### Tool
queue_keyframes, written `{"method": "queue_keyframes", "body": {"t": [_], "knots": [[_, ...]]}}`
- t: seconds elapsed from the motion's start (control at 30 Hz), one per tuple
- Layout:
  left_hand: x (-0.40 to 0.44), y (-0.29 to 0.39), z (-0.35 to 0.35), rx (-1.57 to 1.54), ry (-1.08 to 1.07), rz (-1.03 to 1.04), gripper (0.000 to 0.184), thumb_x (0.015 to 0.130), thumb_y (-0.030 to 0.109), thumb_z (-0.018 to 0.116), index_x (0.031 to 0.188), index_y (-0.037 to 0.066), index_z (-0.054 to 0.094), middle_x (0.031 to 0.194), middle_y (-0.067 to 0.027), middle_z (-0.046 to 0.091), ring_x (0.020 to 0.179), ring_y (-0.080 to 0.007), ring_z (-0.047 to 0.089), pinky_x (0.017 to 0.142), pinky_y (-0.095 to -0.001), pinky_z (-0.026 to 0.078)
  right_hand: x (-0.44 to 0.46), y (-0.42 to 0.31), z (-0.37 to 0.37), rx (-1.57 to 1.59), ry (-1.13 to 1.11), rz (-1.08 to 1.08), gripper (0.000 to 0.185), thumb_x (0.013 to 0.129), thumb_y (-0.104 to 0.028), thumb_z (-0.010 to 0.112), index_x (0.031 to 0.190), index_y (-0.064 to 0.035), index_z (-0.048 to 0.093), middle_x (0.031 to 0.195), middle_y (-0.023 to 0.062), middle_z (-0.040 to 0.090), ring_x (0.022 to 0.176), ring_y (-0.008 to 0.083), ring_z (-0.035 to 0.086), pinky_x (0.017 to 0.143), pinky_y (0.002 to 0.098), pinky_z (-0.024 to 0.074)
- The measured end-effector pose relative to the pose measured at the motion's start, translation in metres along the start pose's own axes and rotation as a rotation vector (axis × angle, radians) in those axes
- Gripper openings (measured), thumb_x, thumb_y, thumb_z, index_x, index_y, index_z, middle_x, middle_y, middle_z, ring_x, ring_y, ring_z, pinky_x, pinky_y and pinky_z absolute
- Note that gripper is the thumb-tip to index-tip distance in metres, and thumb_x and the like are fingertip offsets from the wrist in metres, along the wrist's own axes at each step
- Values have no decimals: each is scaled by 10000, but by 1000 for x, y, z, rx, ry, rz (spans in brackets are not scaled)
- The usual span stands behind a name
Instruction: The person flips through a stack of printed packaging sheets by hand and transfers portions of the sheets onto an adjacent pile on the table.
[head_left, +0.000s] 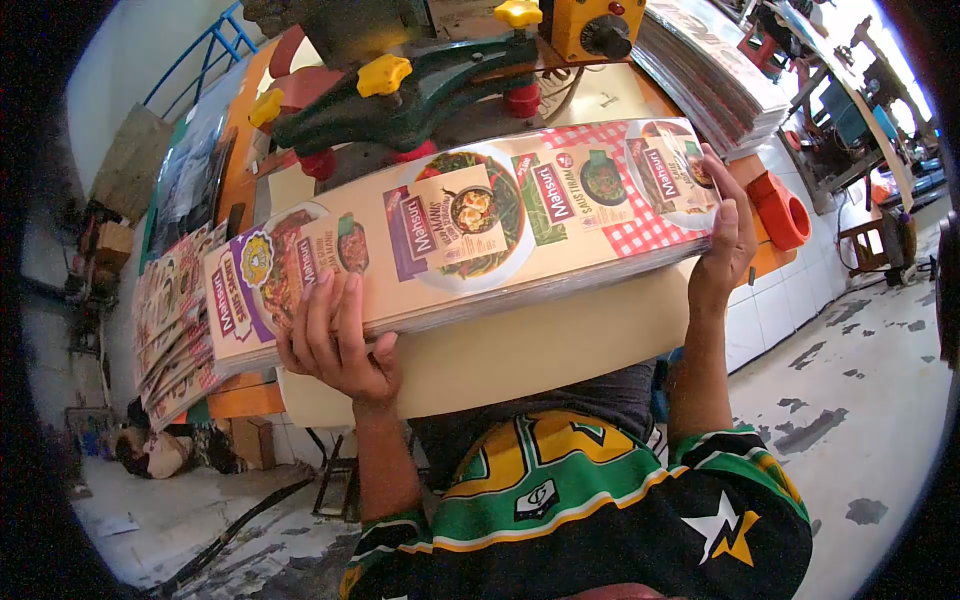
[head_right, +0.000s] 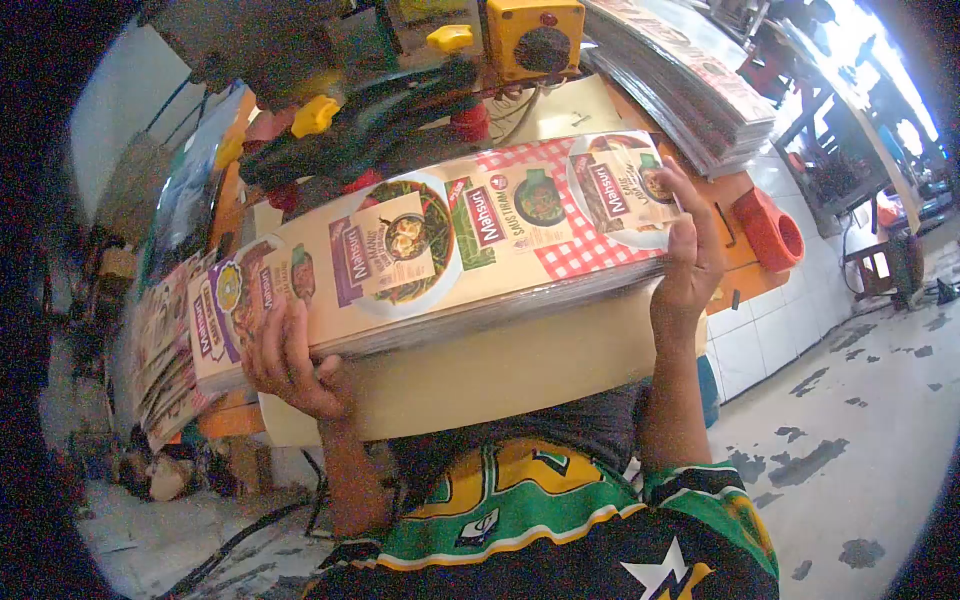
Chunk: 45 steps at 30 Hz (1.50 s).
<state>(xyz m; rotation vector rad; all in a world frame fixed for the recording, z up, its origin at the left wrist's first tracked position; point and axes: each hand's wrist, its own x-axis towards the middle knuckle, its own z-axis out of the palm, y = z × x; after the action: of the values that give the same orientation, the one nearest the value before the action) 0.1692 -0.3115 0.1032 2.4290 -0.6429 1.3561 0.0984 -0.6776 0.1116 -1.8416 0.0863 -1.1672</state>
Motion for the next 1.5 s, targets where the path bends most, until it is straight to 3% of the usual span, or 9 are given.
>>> {"method": "queue_keyframes", "body": {"t": [0.2, 0.43, 0.83, 1.03, 1.1, 1.17, 1.3, 1.4, 1.5], "knots": [[-11, -9, -5, -45, 77, 21, 621, 923, 661, 481, 1239, 144, 619, 1320, -114, 581, 1323, -331, 445, 1179, -581, 77, -6, -1, -4, 8, 32, -7, 716, 993, -513, 417, 1412, 66, 382, 1460, 264, 411, 1360, 333, 417, 1137, 445, 326], [-11, -10, -13, -8, -96, 65, 574, 932, 656, 454, 1246, 211, 635, 1342, -70, 577, 1317, -293, 457, 1178, -584, 26, -10, 0, -7, 16, -13, 72, 611, 1007, -409, 446, 1378, 76, 429, 1417, 234, 462, 1328, 307, 445, 1121, 422, 330], [9, -4, -20, 28, -166, 71, 693, 761, 715, 602, 1256, 232, 636, 1344, -20, 571, 1266, -253, 495, 1111, -518, 236, -6, -17, -4, -26, 34, 108, 421, 1016, -260, 451, 1304, 30, 553, 1280, 170, 576, 1204, 239, 532, 1061, 359, 364], [14, -5, -21, 21, -173, 75, 702, 744, 707, 608, 1259, 231, 644, 1328, -13, 580, 1248, -247, 511, 1081, -485, 282, 3, -14, -15, 426, -49, 267, 608, 1007, -414, 473, 1417, 33, 432, 1425, 186, 480, 1327, 273, 449, 1127, 392, 307], [15, -6, -22, 27, -192, 67, 702, 747, 703, 600, 1258, 225, 648, 1322, -13, 584, 1242, -244, 516, 1077, -486, 288, 18, -32, -16, 5, -63, 47, 816, 950, -594, 455, 1451, 43, 369, 1451, 212, 456, 1379, 311, 412, 1143, 443, 311], [17, -5, -23, 32, -196, 69, 704, 749, 703, 597, 1259, 221, 648, 1321, -13, 586, 1241, -243, 517, 1074, -482, 291, 29, -47, -26, -51, -99, -38, 744, 963, -499, 518, 1452, 43, 374, 1503, 216, 393, 1409, 329, 359, 1170, 439, 247], [17, -5, -23, 34, -209, 67, 707, 755, 704, 590, 1260, 213, 649, 1316, -17, 592, 1241, -243, 519, 1066, -471, 301, 48, -73, -14, -277, -89, -421, 876, 881, -652, 524, 1454, -1, 401, 1510, 241, 374, 1421, 380, 335, 1164, 511, 245], [16, -7, -24, 17, -220, 59, 706, 754, 701, 593, 1257, 209, 652, 1317, -20, 593, 1238, -245, 522, 1068, -464, 300, 49, -85, -3, -624, -430, -591, 882, 822, -671, 585, 1420, -31, 478, 1502, 256, 381, 1406, 426, 347, 1157, 501, 254], [19, -6, -24, 27, -202, 50, 703, 752, 700, 596, 1250, 207, 656, 1312, -16, 595, 1227, -240, 528, 1056, -453, 302, 41, -77, 19, -779, -814, -418, 950, 737, -723, 616, 1457, -126, 451, 1518, 151, 403, 1402, 363, 367, 1159, 491, 260]]}}
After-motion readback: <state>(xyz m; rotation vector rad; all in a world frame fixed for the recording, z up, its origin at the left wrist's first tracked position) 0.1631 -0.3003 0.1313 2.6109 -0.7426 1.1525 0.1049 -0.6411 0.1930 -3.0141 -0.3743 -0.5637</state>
